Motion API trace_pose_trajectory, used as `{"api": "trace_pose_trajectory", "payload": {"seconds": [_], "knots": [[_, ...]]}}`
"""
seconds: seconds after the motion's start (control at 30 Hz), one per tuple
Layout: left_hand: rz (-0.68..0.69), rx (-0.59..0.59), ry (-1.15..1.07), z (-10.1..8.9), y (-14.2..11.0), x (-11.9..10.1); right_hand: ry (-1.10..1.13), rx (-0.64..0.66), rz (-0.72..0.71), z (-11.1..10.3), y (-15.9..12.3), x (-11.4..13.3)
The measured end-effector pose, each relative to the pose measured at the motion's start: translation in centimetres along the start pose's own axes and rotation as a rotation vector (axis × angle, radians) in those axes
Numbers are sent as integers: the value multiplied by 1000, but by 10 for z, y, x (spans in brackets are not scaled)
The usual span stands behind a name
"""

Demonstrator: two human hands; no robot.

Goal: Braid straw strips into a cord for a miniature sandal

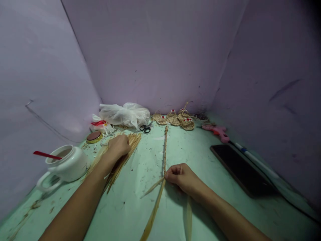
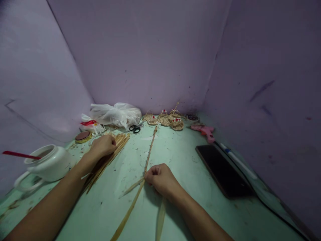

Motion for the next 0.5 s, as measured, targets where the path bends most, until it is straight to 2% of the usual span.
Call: {"api": "trace_pose_trajectory", "payload": {"seconds": [0.17, 0.27, 0.37, 0.43, 0.5], "knots": [[4, 11, -211, 0, 4, 13, 3, 15, 8, 2, -1, 0], [38, -38, -374, -17, 10, 25, 0, 16, 1, 2, 0, -1], [6, -74, -374, -35, 14, 45, 0, 28, -9, 3, 1, -2], [15, -11, -334, -34, 11, 49, -9, 36, -13, 5, 2, -3], [38, 84, -287, -25, 5, 47, -18, 33, -9, 5, 2, -4]]}}
Point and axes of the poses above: each hand's wrist, its own y-axis towards the middle knuckle, its own z-axis out of the palm, x = y × z, the point moved 10 cm from there along y, towards the middle knuckle, and after that the axes turned 13 degrees about -x, right-handed, at the moved point
